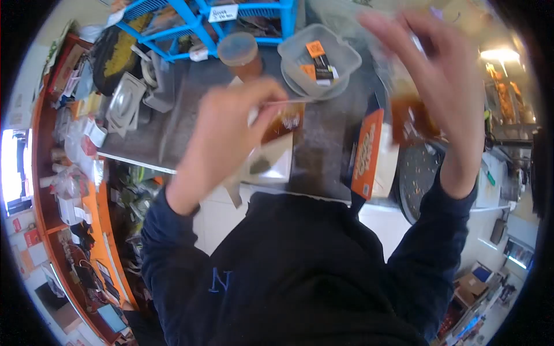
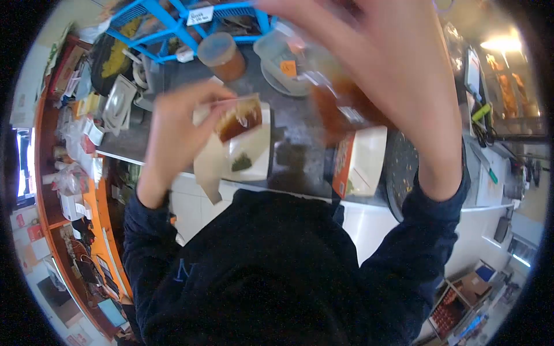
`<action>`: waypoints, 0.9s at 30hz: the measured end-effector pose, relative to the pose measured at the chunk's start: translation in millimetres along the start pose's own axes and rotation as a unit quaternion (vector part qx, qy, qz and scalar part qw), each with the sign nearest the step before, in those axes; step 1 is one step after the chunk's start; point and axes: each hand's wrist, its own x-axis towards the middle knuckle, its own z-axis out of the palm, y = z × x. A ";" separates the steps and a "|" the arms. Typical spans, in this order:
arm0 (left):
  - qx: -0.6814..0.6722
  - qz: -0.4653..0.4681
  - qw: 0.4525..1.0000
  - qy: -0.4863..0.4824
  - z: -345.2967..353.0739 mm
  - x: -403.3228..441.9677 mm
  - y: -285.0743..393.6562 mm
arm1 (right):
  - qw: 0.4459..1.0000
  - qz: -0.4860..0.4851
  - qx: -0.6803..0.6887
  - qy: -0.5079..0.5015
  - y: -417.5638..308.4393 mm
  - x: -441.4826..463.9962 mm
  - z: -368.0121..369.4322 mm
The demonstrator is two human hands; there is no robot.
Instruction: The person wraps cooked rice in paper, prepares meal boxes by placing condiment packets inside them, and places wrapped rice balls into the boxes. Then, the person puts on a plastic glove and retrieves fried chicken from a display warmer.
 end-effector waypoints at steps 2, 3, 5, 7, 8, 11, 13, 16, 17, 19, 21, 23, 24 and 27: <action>0.073 -0.043 0.996 0.022 29.8 -44.5 -0.9 | 0.983 0.164 0.075 0.022 10.5 -60.7 7.0; 0.068 -0.080 0.994 0.013 40.5 -62.1 3.3 | 0.970 0.217 0.113 0.009 22.1 -88.5 13.1; 0.023 -0.140 0.990 0.026 62.7 -84.5 2.4 | 0.948 0.285 0.139 0.020 46.8 -139.1 33.3; -0.053 -0.205 0.975 0.073 89.1 -102.7 -10.4 | 0.937 0.329 0.111 0.041 62.3 -175.7 59.1; -0.038 -0.213 0.973 0.075 100.0 -107.3 -20.7 | 0.936 0.332 0.108 0.051 74.0 -191.5 76.0; 0.018 -0.225 0.970 0.086 118.6 -116.3 -47.5 | 0.929 0.338 0.150 0.032 86.6 -215.0 107.7; 0.059 -0.214 0.971 0.086 122.7 -115.4 -57.4 | 0.946 0.306 0.106 0.032 89.1 -224.4 115.7; 0.136 -0.135 0.975 0.115 122.8 -109.3 -60.0 | 0.956 0.280 0.086 0.014 84.4 -235.6 120.8; 0.136 -0.148 0.976 0.088 123.1 -111.2 -61.5 | 0.962 0.259 0.086 -0.010 81.0 -246.8 127.1; 0.135 -0.170 0.976 0.034 122.7 -116.7 -64.8 | 0.965 0.228 0.096 -0.093 75.5 -268.0 133.9; 0.097 -0.178 0.979 0.010 119.9 -121.1 -60.7 | 0.985 0.148 0.066 -0.063 70.9 -276.2 132.2; 0.090 -0.307 0.943 -0.090 113.3 -123.2 -54.3 | 0.979 0.153 0.077 -0.107 64.2 -286.4 128.3; 0.111 -0.247 0.960 -0.073 115.4 -127.7 -59.8 | 0.976 0.169 0.074 -0.113 64.2 -291.1 129.8; 0.122 -0.133 0.982 -0.046 131.0 -145.8 -96.6 | 0.966 0.215 0.067 -0.129 65.4 -300.9 141.4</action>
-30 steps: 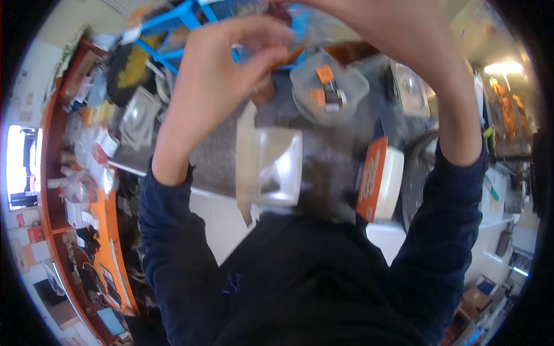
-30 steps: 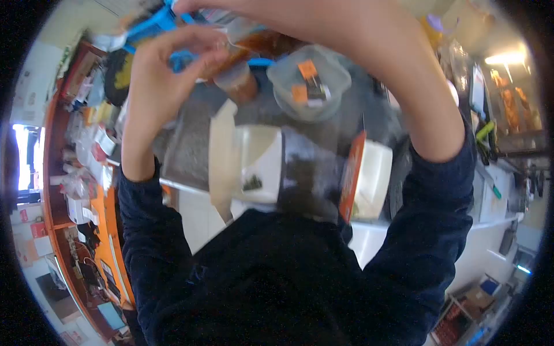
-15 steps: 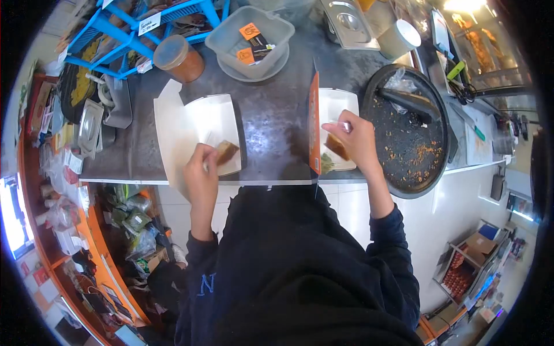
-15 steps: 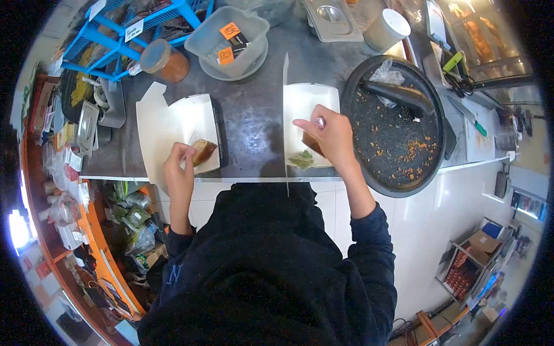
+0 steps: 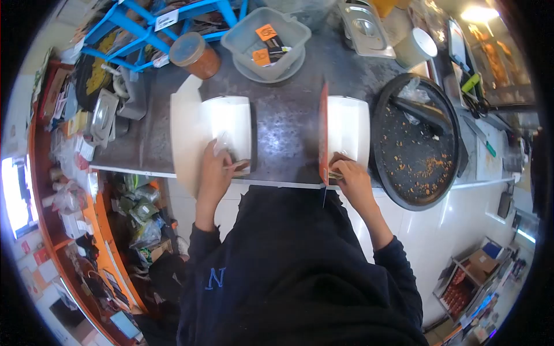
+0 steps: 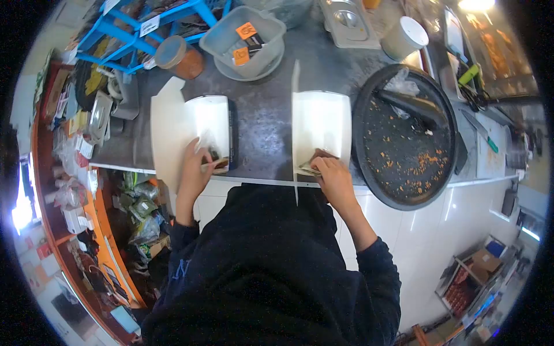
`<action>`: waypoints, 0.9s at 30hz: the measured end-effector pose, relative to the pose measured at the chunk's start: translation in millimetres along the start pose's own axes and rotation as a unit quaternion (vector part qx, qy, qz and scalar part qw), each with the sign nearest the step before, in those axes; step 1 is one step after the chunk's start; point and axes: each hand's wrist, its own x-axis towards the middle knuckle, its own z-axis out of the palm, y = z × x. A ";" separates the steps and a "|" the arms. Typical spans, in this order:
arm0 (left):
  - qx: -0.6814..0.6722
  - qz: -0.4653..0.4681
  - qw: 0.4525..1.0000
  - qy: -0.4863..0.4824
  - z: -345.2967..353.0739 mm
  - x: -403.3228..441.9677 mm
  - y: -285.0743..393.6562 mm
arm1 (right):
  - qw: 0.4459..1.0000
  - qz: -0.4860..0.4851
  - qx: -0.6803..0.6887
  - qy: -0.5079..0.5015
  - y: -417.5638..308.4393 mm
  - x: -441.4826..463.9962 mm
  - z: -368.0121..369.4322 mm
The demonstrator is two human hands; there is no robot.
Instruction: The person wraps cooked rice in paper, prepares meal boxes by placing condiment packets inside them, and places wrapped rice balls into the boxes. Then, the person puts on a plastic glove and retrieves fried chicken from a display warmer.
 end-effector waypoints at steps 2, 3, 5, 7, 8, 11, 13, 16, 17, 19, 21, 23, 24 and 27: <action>0.033 -0.026 0.999 -0.009 16.0 2.8 -13.6 | 1.000 0.002 -0.002 0.012 -2.1 -0.6 3.2; 0.048 -0.037 0.998 -0.014 22.7 5.3 -20.9 | 1.000 0.005 -0.003 0.019 -3.0 -0.3 4.5; 0.064 -0.059 0.995 -0.042 15.3 16.6 -14.7 | 1.000 -0.002 -0.002 0.030 -5.2 1.2 7.4; 0.063 -0.136 0.986 -0.074 5.1 28.4 2.2 | 0.999 -0.005 -0.003 0.047 -3.8 2.1 10.6; 0.054 -0.099 0.993 -0.046 -0.6 27.9 9.2 | 0.999 -0.001 0.001 0.046 -4.7 3.5 10.7; 0.022 -0.032 0.999 -0.002 -7.0 2.8 24.5 | 0.998 -0.020 -0.008 0.058 -5.3 9.2 8.2; 0.005 -0.045 0.999 -0.031 -10.8 -20.9 24.7 | 0.997 -0.034 -0.004 0.065 -7.0 13.3 8.7; 0.066 0.024 0.996 -0.063 -9.8 -35.8 19.3 | 0.991 -0.075 -0.008 0.108 -2.0 20.4 21.5; 0.062 0.062 0.994 -0.067 -9.3 -34.1 18.8 | 0.994 -0.075 -0.021 0.077 -0.9 24.4 26.5; 0.054 0.060 0.993 -0.084 -5.6 -34.9 17.1 | 0.998 -0.039 -0.047 0.028 2.8 27.4 37.6; 0.039 0.073 0.989 -0.122 3.1 -28.2 20.9 | 0.995 -0.100 0.006 0.023 11.3 37.5 55.8; 0.108 0.114 0.979 -0.128 2.8 -23.3 19.5 | 0.995 -0.079 0.058 0.020 -9.2 37.1 41.7; 0.103 0.171 0.973 -0.121 17.6 -19.7 -25.1 | 0.988 -0.137 0.000 0.064 1.2 41.8 61.3; 0.179 0.086 0.974 -0.106 15.8 -22.8 14.4 | 0.995 -0.078 -0.066 0.020 -17.6 49.4 44.5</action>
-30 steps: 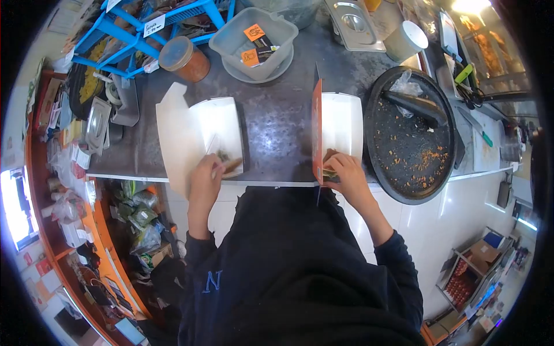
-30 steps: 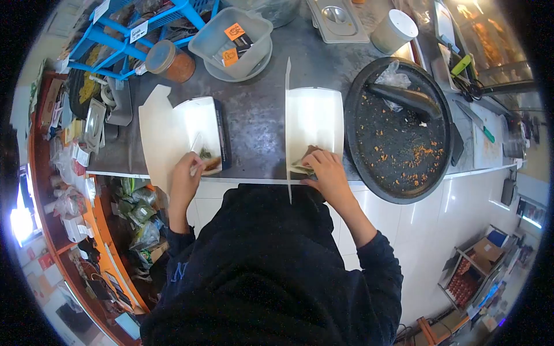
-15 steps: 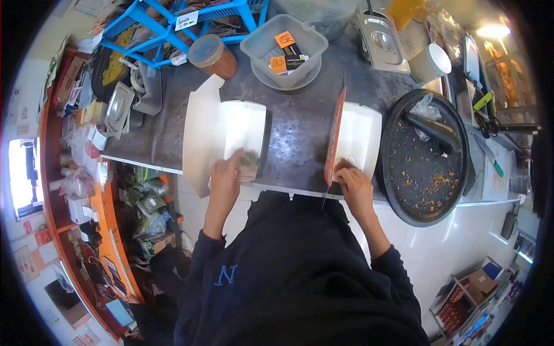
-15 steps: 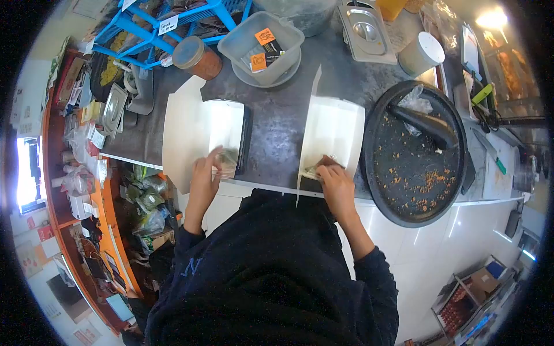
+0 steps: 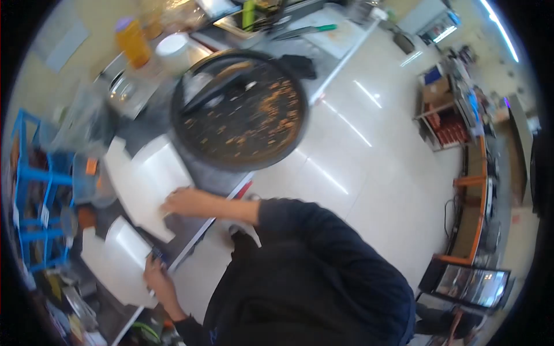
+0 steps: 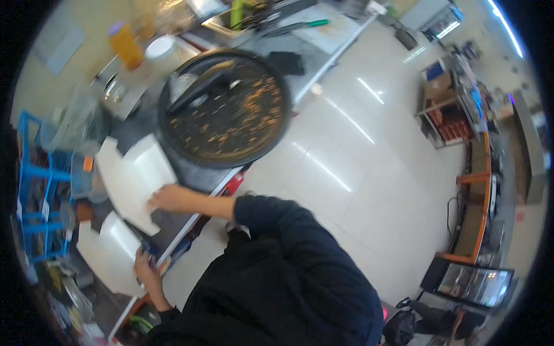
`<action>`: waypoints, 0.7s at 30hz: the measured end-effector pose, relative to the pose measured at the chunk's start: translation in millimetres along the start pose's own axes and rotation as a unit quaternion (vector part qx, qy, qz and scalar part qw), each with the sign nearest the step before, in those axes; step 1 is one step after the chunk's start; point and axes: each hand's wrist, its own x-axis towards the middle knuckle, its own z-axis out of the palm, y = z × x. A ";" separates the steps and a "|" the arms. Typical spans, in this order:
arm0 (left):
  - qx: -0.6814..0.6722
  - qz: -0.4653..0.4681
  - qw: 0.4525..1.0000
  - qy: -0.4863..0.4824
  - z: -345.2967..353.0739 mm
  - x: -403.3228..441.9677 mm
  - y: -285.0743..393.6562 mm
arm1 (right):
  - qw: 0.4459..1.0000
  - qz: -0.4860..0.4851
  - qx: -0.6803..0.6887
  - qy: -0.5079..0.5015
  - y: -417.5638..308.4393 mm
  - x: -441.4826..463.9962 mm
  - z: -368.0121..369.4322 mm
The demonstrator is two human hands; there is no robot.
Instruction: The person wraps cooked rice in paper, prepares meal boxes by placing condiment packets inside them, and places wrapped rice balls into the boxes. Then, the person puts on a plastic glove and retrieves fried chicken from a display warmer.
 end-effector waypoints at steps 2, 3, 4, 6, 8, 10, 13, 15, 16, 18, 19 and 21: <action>0.036 -0.008 0.999 0.024 17.0 -3.9 -9.7 | 0.970 -0.055 -0.151 0.183 3.9 -16.1 8.7; 0.059 -0.020 0.995 0.077 21.7 -6.9 -7.4 | 0.975 -0.051 -0.092 0.195 1.8 -33.7 -17.3; 0.080 -0.037 0.988 0.124 28.9 -8.9 -9.1 | 0.978 -0.048 -0.027 0.202 -1.5 -54.6 -42.9; 0.193 -0.080 0.946 0.247 15.1 -11.5 7.9 | 0.965 -0.047 0.050 0.252 9.8 -111.2 -83.4; 0.209 -0.026 0.890 0.405 -29.7 -3.1 67.3 | 0.957 -0.027 0.095 0.272 44.2 -187.7 -110.5; 0.134 0.067 0.824 0.547 -83.7 14.8 168.2 | 0.952 0.033 0.117 0.281 94.0 -268.8 -128.9; 0.076 -0.004 0.757 0.649 -103.2 56.2 335.5 | 0.936 0.175 0.126 0.279 152.5 -385.9 -162.7; -0.091 0.047 0.783 0.613 -95.2 90.3 458.5 | 0.905 0.226 0.113 0.342 197.6 -448.6 -183.2; -0.051 0.120 0.797 0.590 -89.3 109.5 499.2 | 0.892 0.247 0.117 0.361 217.3 -474.5 -203.0; -0.137 0.249 0.814 0.506 -76.7 138.5 591.9 | 0.864 0.290 0.127 0.391 252.0 -514.0 -238.1; -0.146 0.266 0.831 0.467 -65.0 150.6 625.4 | 0.853 0.308 0.129 0.402 272.7 -528.7 -254.8; -0.186 0.304 0.839 0.411 -35.1 182.1 686.3 | 0.833 0.331 0.123 0.426 326.0 -550.6 -288.0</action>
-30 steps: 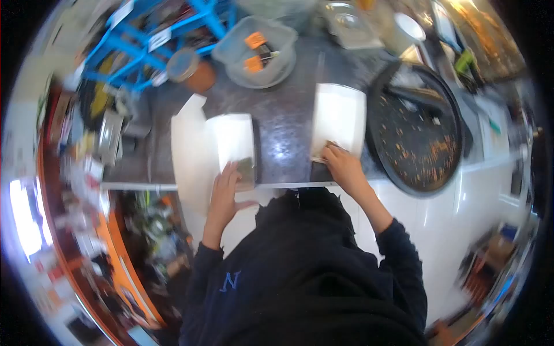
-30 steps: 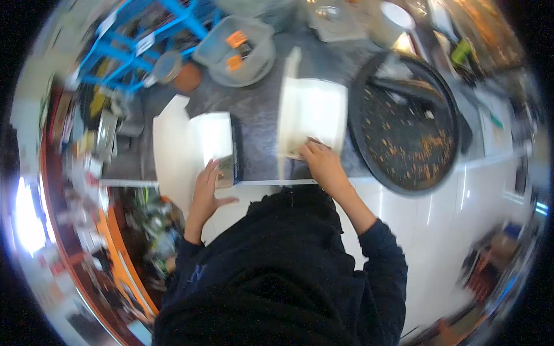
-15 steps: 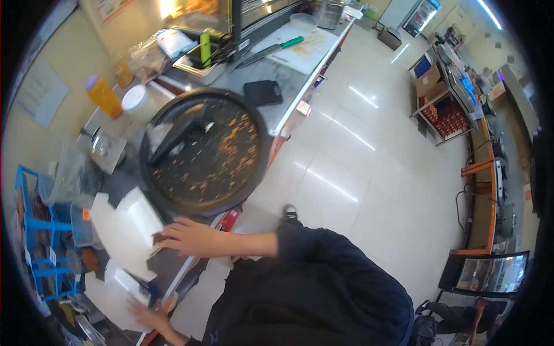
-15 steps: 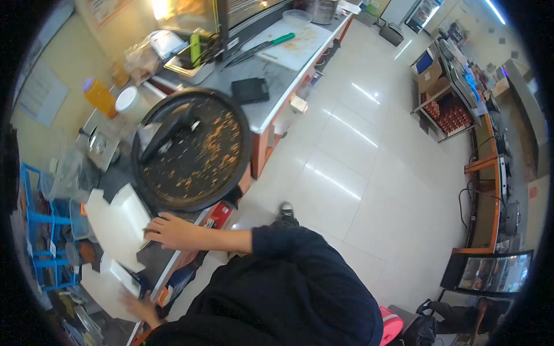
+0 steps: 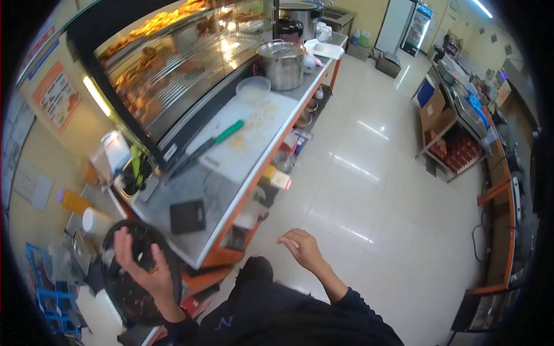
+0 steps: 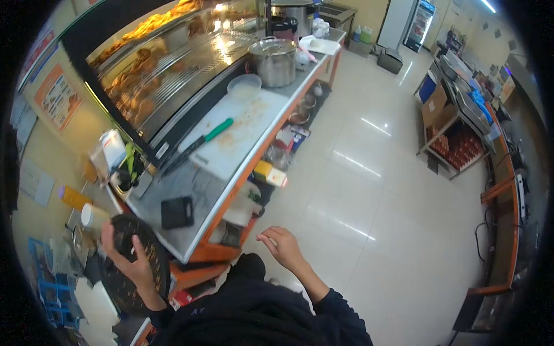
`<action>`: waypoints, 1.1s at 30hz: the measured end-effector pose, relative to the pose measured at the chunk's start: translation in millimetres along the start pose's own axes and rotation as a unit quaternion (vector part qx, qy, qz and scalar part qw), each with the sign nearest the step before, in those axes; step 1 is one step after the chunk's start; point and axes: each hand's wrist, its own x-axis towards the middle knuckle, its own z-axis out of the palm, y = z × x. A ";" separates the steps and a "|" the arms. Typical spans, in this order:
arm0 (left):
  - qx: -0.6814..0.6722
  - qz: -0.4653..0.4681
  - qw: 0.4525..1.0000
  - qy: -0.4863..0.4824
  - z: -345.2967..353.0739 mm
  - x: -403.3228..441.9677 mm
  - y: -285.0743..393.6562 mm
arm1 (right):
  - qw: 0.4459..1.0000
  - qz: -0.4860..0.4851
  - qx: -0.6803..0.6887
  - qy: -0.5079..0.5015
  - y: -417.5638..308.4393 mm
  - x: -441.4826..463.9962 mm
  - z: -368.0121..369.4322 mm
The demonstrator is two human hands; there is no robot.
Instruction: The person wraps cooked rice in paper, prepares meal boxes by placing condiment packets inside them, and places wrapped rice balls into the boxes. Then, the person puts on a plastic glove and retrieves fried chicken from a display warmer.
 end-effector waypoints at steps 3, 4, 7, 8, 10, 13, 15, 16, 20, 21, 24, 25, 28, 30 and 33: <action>-0.054 0.008 0.997 -0.053 104.0 23.6 33.1 | 0.998 -0.002 -0.010 0.057 52.6 80.8 -48.6; -0.079 -0.004 0.995 -0.058 141.0 29.9 36.4 | 0.997 -0.008 -0.009 0.080 66.4 114.1 -65.1; -0.113 -0.001 0.991 -0.069 247.4 73.9 50.4 | 0.992 -0.014 -0.024 0.126 103.6 225.9 -111.4; -0.135 -0.020 0.989 -0.062 278.2 94.4 56.5 | 0.989 -0.023 -0.033 0.141 103.5 264.5 -130.4; -0.156 -0.034 0.987 -0.030 328.1 137.7 75.3 | 0.983 -0.052 -0.056 0.166 110.2 344.9 -170.2; -0.194 -0.034 0.980 -0.017 387.3 188.8 106.6 | 0.975 -0.116 -0.080 0.171 129.7 456.0 -213.4; -0.221 -0.020 0.975 -0.023 425.0 212.6 122.5 | 0.958 -0.192 -0.150 0.154 153.4 531.1 -232.4; -0.221 -0.016 0.975 -0.018 442.4 222.2 129.9 | 0.958 -0.190 -0.168 0.130 174.4 568.4 -235.0; -0.147 -0.001 0.989 0.019 500.1 247.4 146.5 | 0.912 -0.335 -0.230 0.054 265.0 698.7 -214.5; -0.108 -0.017 0.994 0.029 507.7 252.7 150.2 | 0.928 -0.295 -0.226 -0.011 283.1 707.1 -203.5; -0.037 -0.125 0.987 0.096 529.3 255.6 159.1 | 0.940 -0.218 -0.199 -0.169 289.7 744.9 -199.8; -0.021 -0.165 0.979 0.118 530.9 255.8 162.3 | 0.930 -0.252 -0.196 -0.184 282.7 744.6 -201.7; -0.005 -0.238 0.967 0.093 553.1 269.5 180.1 | 0.894 -0.368 -0.177 -0.185 280.2 762.3 -206.6; 0.021 -0.216 0.975 0.041 563.7 279.7 192.8 | 0.903 -0.316 -0.098 -0.274 296.8 771.3 -203.6; 0.003 -0.206 0.978 -0.013 574.9 291.9 210.8 | 0.890 -0.291 -0.063 -0.345 291.9 775.1 -199.7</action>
